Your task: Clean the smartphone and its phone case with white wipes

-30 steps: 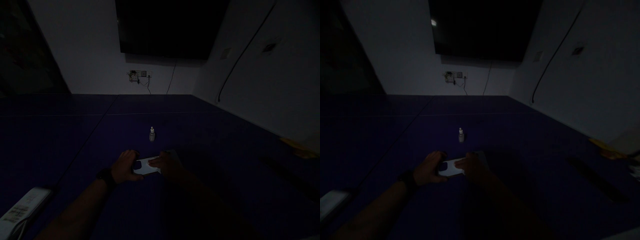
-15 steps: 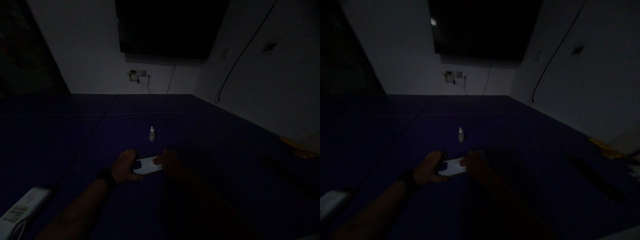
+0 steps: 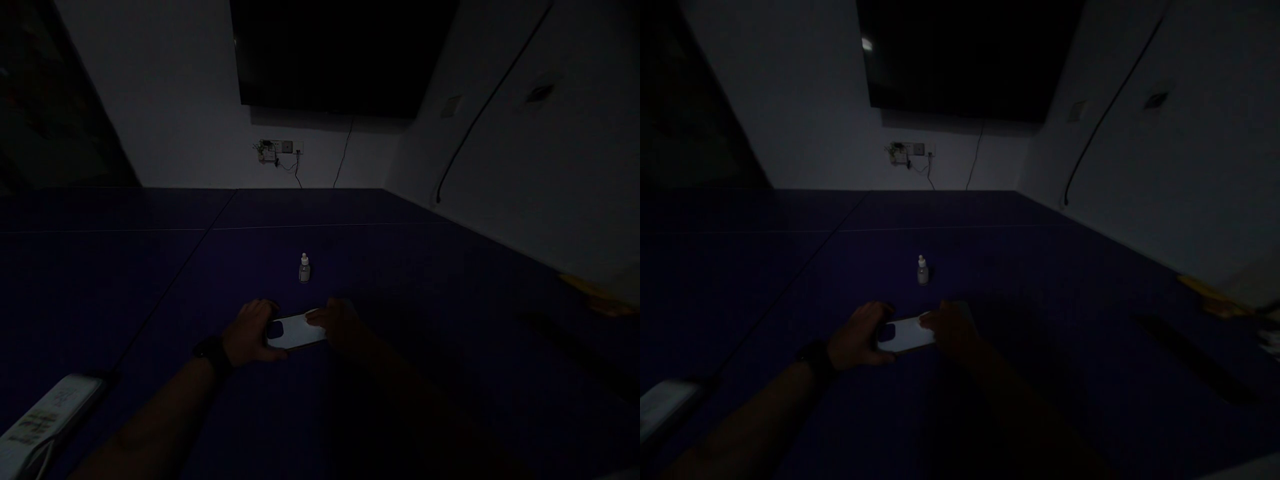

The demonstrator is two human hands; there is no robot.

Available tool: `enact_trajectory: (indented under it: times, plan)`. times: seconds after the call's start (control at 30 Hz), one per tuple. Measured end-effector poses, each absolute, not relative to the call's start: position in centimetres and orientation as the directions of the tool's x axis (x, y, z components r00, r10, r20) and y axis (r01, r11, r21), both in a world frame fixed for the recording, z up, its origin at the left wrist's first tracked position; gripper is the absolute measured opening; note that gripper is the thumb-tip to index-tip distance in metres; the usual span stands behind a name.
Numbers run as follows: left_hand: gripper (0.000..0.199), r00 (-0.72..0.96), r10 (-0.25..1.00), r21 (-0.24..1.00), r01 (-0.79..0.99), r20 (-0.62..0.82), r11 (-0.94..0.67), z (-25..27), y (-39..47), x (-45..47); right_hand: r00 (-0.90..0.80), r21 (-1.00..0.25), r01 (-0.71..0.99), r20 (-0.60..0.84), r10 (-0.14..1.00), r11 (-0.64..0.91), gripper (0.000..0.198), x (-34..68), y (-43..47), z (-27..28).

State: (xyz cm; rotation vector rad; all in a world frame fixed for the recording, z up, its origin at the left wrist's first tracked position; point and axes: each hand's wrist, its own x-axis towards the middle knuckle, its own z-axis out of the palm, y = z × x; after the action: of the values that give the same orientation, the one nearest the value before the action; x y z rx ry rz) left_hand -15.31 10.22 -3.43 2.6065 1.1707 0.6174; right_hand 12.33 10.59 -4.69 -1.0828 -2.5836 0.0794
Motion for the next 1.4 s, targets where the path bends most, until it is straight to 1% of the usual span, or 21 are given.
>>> enact_trajectory:
  times: [0.07, 0.17, 0.23, 0.3, 0.4, 0.5, 0.57, 0.77, 0.87, 0.97, 1.13, 1.23, 1.33, 1.4]
  plan:
    - [0.073, 0.596, 0.751, 0.36, 0.659, 0.286, -0.66, -3.4, 10.2, -15.3, -0.662, -0.174, 0.672, 0.294, 0.69, 0.72, 0.036, 12.2, 10.6, -4.9]
    - [0.075, 0.594, 0.753, 0.357, 0.663, 0.284, -0.658, -3.4, 10.2, -15.2, -0.71, -0.227, 0.547, 0.383, 0.59, 0.806, 0.035, 12.5, 10.8, -5.6]
    - [0.075, 0.593, 0.754, 0.356, 0.665, 0.282, -0.656, -3.5, 10.2, -15.2, -0.713, -0.249, 0.499, 0.426, 0.557, 0.83, 0.035, 13.1, 11.1, -6.0]
    - [0.075, 0.593, 0.754, 0.355, 0.666, 0.281, -0.656, -3.5, 10.2, -15.3, -0.696, -0.251, 0.518, 0.433, 0.573, 0.818, 0.036, 13.4, 11.3, -6.1]
    - [0.075, 0.592, 0.756, 0.355, 0.668, 0.28, -0.654, -3.4, 10.2, -15.3, -0.685, -0.226, 0.581, 0.384, 0.619, 0.782, 0.038, 12.8, 11.2, -6.1]
    - [0.074, 0.593, 0.756, 0.354, 0.668, 0.277, -0.654, -3.4, 10.2, -15.3, -0.73, -0.207, 0.563, 0.33, 0.599, 0.8, 0.036, 12.1, 11.0, -5.9]
    - [0.074, 0.594, 0.756, 0.354, 0.668, 0.276, -0.654, -3.4, 10.2, -15.3, -0.745, -0.216, 0.541, 0.325, 0.583, 0.812, 0.038, 12.2, 10.9, -5.7]
    - [0.076, 0.594, 0.756, 0.352, 0.67, 0.273, -0.654, -3.3, 10.2, -15.2, -0.702, -0.212, 0.604, 0.317, 0.638, 0.769, 0.04, 12.9, 11.3, -5.2]
    - [0.075, 0.592, 0.76, 0.349, 0.676, 0.268, -0.649, -3.2, 10.1, -15.2, -0.727, -0.2, 0.574, 0.322, 0.607, 0.794, 0.041, 12.4, 11.1, -5.3]
    - [0.075, 0.591, 0.762, 0.348, 0.679, 0.265, -0.647, -3.2, 10.1, -15.2, -0.738, -0.218, 0.541, 0.341, 0.583, 0.812, 0.038, 12.4, 11.0, -5.3]
    - [0.074, 0.591, 0.762, 0.35, 0.678, 0.264, -0.647, -3.0, 10.1, -15.2, -0.674, -0.218, 0.62, 0.344, 0.654, 0.754, 0.038, 12.6, 11.0, -5.0]
    - [0.074, 0.592, 0.764, 0.347, 0.681, 0.257, -0.644, -2.9, 10.0, -15.1, -0.687, -0.217, 0.615, 0.324, 0.65, 0.758, 0.038, 12.0, 10.7, -4.9]
    - [0.074, 0.588, 0.767, 0.344, 0.686, 0.255, -0.641, -2.8, 9.9, -15.0, -0.708, -0.267, 0.57, 0.322, 0.629, 0.777, 0.037, 11.8, 10.6, -4.8]
    - [0.073, 0.587, 0.768, 0.344, 0.687, 0.257, -0.64, -2.9, 9.9, -15.0, -0.69, -0.295, 0.57, 0.334, 0.642, 0.767, 0.036, 12.1, 10.6, -4.7]
